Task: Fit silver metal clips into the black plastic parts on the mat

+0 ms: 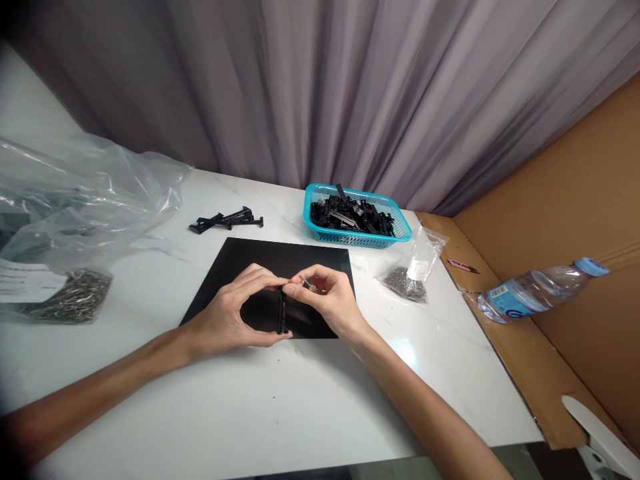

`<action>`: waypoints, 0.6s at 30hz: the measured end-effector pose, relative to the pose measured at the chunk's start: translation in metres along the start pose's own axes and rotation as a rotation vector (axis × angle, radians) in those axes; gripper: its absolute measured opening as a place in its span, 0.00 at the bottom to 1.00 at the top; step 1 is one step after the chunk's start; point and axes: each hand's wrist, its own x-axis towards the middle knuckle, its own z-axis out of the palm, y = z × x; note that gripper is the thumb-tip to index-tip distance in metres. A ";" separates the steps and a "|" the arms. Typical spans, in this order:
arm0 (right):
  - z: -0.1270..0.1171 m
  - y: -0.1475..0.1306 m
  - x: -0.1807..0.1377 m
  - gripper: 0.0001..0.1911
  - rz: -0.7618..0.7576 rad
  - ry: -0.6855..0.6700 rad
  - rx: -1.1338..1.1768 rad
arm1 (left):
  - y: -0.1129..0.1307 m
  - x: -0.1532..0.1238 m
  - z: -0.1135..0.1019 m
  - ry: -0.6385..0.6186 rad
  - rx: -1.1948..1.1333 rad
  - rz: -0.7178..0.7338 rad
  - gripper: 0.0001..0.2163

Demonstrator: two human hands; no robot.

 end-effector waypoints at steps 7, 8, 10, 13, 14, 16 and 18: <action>-0.008 -0.003 0.001 0.19 0.025 -0.084 -0.059 | 0.000 0.002 0.000 -0.040 0.002 0.011 0.25; -0.011 -0.005 0.001 0.18 0.009 -0.091 -0.090 | 0.000 0.002 0.000 -0.046 -0.008 0.000 0.26; -0.018 -0.011 -0.001 0.17 -0.055 -0.062 -0.177 | 0.001 0.003 -0.002 -0.043 -0.033 -0.023 0.27; -0.027 -0.018 -0.006 0.21 -0.216 0.081 -0.383 | 0.001 0.004 -0.004 -0.028 -0.066 -0.040 0.28; -0.029 -0.020 -0.008 0.21 -0.280 0.137 -0.473 | 0.002 0.004 -0.005 -0.028 -0.074 -0.045 0.28; -0.032 -0.021 -0.011 0.22 -0.361 0.206 -0.611 | 0.002 0.004 -0.005 -0.032 -0.085 -0.064 0.28; -0.032 -0.020 -0.015 0.24 -0.317 0.173 -0.607 | 0.002 0.004 -0.004 -0.045 -0.091 -0.084 0.28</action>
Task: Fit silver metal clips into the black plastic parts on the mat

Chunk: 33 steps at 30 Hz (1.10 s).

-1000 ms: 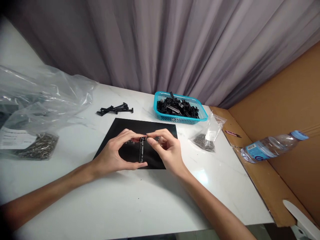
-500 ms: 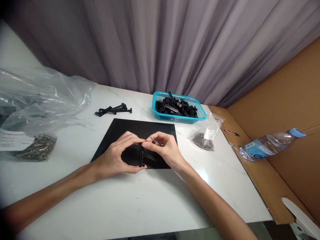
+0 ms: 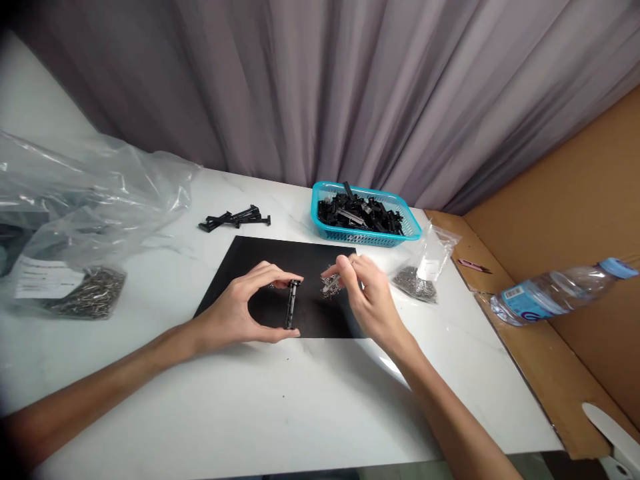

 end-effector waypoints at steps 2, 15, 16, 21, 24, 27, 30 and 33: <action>0.002 0.000 -0.003 0.22 0.060 -0.079 0.156 | 0.000 0.000 0.001 -0.010 0.000 -0.013 0.28; 0.020 0.003 -0.006 0.11 0.035 -0.110 0.412 | -0.002 -0.001 0.000 -0.023 0.010 -0.036 0.27; 0.020 0.002 -0.007 0.11 0.037 -0.105 0.404 | -0.003 -0.001 0.001 -0.020 0.008 -0.036 0.27; 0.025 0.004 -0.010 0.11 0.029 -0.107 0.394 | -0.005 0.000 0.002 0.012 -0.017 -0.038 0.28; 0.028 0.006 -0.011 0.10 0.022 -0.105 0.410 | -0.006 -0.001 0.002 0.001 -0.037 -0.052 0.29; 0.030 0.007 -0.012 0.11 0.026 -0.119 0.408 | -0.008 -0.001 0.002 -0.025 -0.038 -0.065 0.28; 0.031 0.008 -0.012 0.11 0.034 -0.124 0.396 | -0.009 -0.001 0.002 -0.032 -0.033 -0.064 0.28; 0.031 0.009 -0.013 0.11 0.033 -0.137 0.386 | -0.010 -0.001 0.003 -0.026 -0.034 -0.072 0.28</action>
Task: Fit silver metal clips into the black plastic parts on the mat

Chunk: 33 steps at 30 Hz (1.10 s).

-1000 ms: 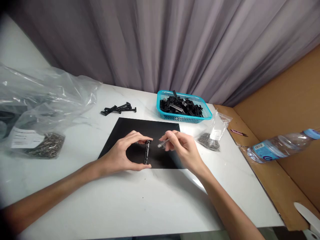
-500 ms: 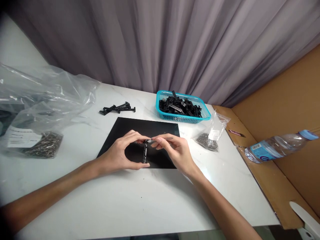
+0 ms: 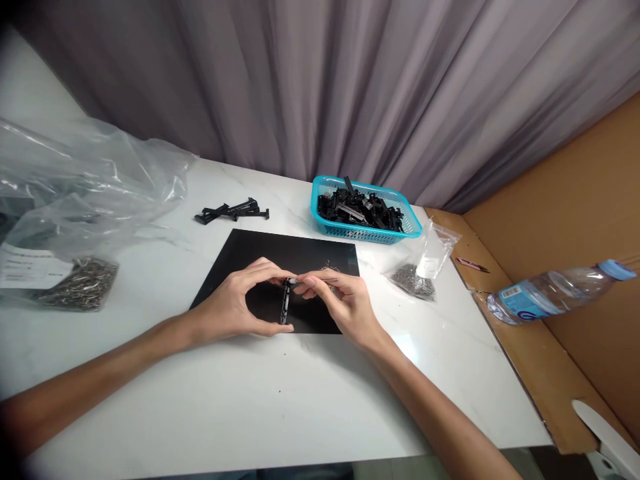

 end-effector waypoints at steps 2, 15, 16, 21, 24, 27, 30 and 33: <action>0.000 0.000 0.000 0.12 -0.003 -0.014 0.001 | -0.001 0.000 0.000 0.002 -0.002 -0.001 0.28; -0.001 -0.007 0.002 0.17 -0.058 0.205 -0.006 | 0.010 0.003 -0.004 0.011 -0.037 0.018 0.29; -0.002 -0.009 0.004 0.19 -0.089 0.275 -0.025 | 0.011 0.003 -0.005 0.015 -0.035 0.016 0.29; 0.003 -0.013 0.003 0.22 0.011 0.298 -0.146 | 0.005 0.003 -0.009 0.024 -0.016 -0.006 0.30; 0.019 -0.012 -0.004 0.18 0.103 0.085 -0.266 | 0.000 0.004 -0.010 0.038 0.038 -0.019 0.29; 0.035 -0.006 -0.009 0.14 0.135 -0.023 -0.299 | -0.001 0.005 -0.012 0.034 0.131 0.020 0.27; 0.033 0.003 -0.004 0.14 0.115 0.018 -0.349 | -0.003 0.004 -0.016 0.006 0.182 0.041 0.41; 0.004 0.010 0.019 0.16 0.023 0.198 -0.533 | -0.017 0.004 -0.025 0.051 0.287 -0.026 0.42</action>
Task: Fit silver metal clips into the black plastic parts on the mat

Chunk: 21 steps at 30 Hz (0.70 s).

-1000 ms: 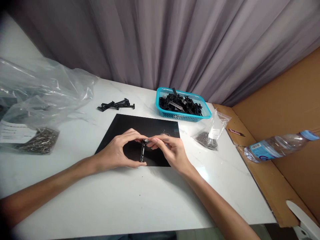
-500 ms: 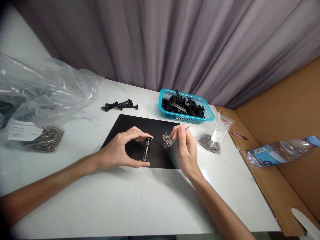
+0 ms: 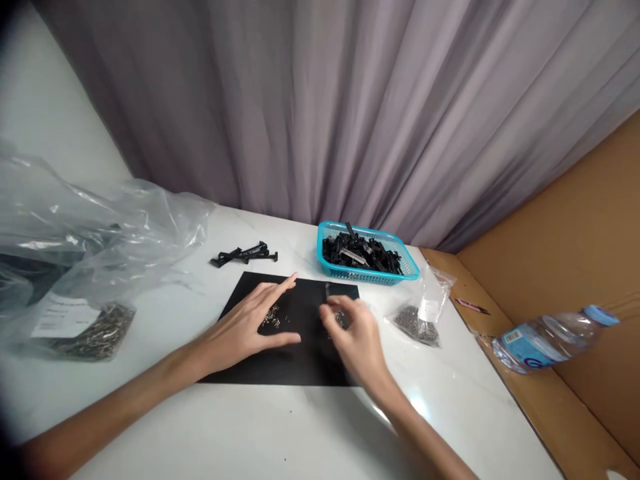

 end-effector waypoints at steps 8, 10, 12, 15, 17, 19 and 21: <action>-0.069 0.051 0.121 0.15 -0.101 0.266 -0.871 | -0.078 0.012 -0.023 0.184 0.478 -0.124 0.24; -0.069 0.050 0.133 0.17 -0.097 0.285 -0.902 | -0.089 0.012 -0.026 0.192 0.500 -0.159 0.24; -0.057 0.039 0.133 0.19 -0.126 0.329 -0.879 | -0.095 0.011 -0.026 0.197 0.513 -0.182 0.24; -0.016 0.010 0.122 0.20 -0.270 0.192 -0.720 | -0.101 0.012 -0.022 0.191 0.524 -0.213 0.24; 0.023 -0.011 0.116 0.18 -0.374 -0.057 -0.606 | -0.102 0.012 -0.019 0.183 0.529 -0.229 0.23; 0.063 -0.027 0.115 0.16 -0.414 -0.166 -0.573 | -0.102 0.012 -0.018 0.177 0.536 -0.239 0.22; 0.096 -0.034 0.118 0.18 -0.405 -0.236 -0.557 | -0.099 0.010 -0.018 0.173 0.546 -0.241 0.21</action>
